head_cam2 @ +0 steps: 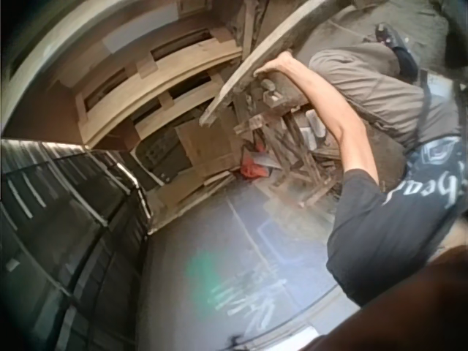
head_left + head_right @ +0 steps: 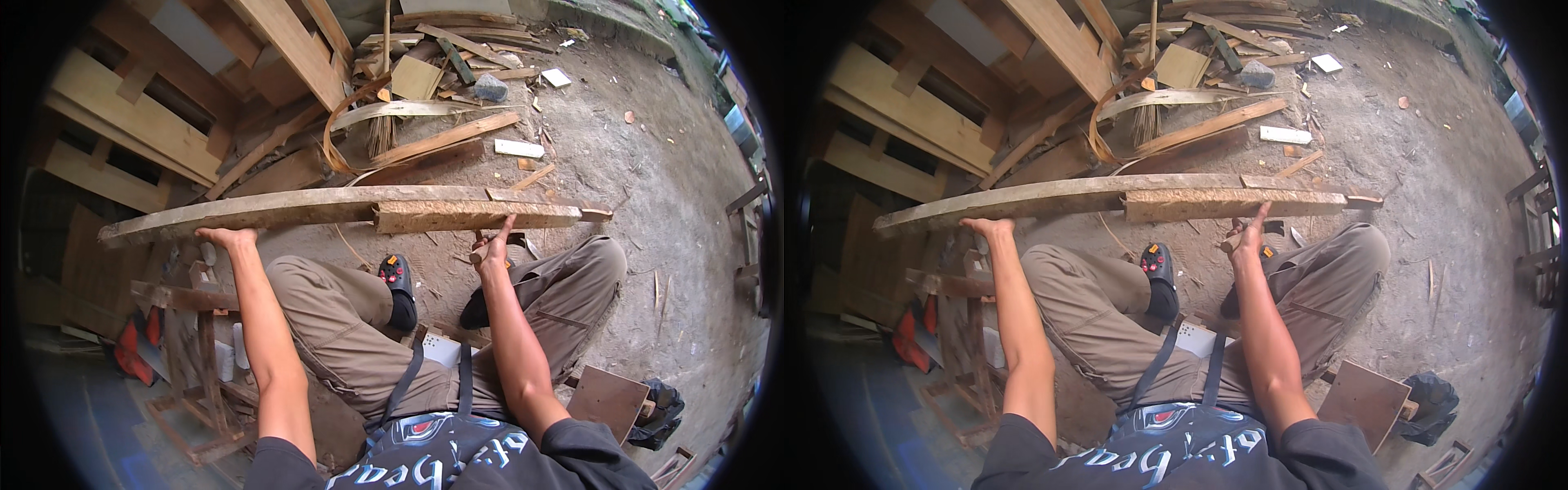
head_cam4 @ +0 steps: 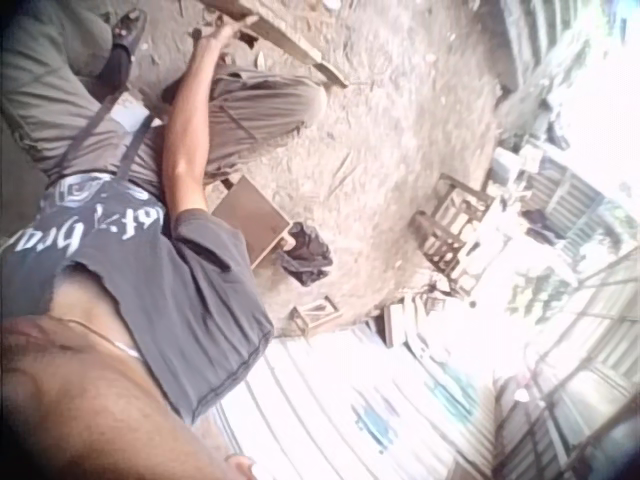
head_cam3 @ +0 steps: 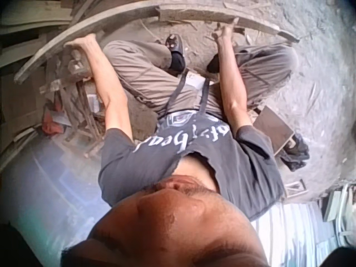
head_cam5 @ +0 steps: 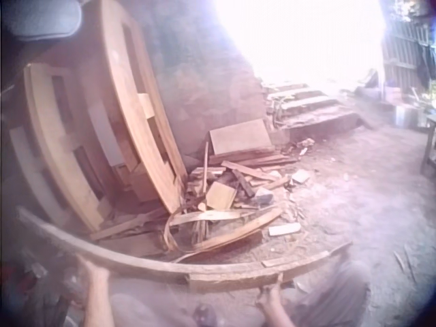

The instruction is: The person sits on the floor and uses a hammer to repeatedly strike a long wooden plank, then uses a hand saw to cut the plank. The person handles the wood and tools directly while seated.

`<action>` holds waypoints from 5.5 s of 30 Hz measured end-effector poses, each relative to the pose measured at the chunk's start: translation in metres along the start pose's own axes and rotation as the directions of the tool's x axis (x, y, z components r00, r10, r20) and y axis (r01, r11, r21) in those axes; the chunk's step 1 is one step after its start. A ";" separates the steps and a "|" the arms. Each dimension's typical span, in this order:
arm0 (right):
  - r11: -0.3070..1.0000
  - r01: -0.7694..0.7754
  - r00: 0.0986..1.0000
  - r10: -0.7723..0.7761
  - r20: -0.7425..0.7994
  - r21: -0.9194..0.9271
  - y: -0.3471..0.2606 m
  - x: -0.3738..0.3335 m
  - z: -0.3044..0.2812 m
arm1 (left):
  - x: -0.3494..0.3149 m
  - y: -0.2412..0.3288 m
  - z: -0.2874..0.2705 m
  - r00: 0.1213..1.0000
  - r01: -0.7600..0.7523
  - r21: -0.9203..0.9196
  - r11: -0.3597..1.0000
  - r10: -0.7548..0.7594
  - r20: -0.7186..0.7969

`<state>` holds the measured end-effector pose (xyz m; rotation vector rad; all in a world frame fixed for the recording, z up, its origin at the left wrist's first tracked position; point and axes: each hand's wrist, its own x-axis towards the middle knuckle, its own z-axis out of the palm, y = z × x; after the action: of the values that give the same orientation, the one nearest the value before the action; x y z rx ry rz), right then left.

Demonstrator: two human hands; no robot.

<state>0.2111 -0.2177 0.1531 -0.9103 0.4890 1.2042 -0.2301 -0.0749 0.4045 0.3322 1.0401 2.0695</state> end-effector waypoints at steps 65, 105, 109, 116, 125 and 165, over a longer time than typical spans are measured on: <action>0.848 0.116 0.993 -0.101 0.056 -0.518 0.012 -0.013 -0.047 | -0.081 0.123 0.265 0.708 -0.409 0.214 0.887 0.160 0.688; 0.535 0.474 0.871 -0.167 0.463 -0.699 -0.041 -0.161 -0.011 | -0.137 -0.200 0.140 0.224 -0.974 0.217 -0.071 -0.475 0.851; 0.636 0.466 0.861 -0.165 0.481 -0.615 -0.020 -0.165 -0.010 | -0.133 -0.203 0.112 0.184 -0.983 0.174 -0.065 -0.486 0.855; 0.240 0.259 0.966 -0.073 0.249 -0.935 -0.012 -0.155 -0.062 | -0.126 -0.205 0.094 0.084 -0.996 0.055 -0.076 -0.442 0.893; 0.487 0.853 0.115 -0.527 0.842 0.188 -0.135 -0.324 0.173 | -0.113 -0.198 0.081 0.089 -0.994 0.047 -0.094 -0.519 0.850; 0.890 0.240 0.970 -0.238 0.056 -0.387 -0.023 -0.012 -0.044 | -0.126 -0.233 0.024 0.206 -0.978 0.166 -0.125 -0.696 0.688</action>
<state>0.2347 -0.2621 0.1448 -1.2691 0.1197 1.0938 -0.0110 -0.0708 0.2546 2.6660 1.3393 -0.0893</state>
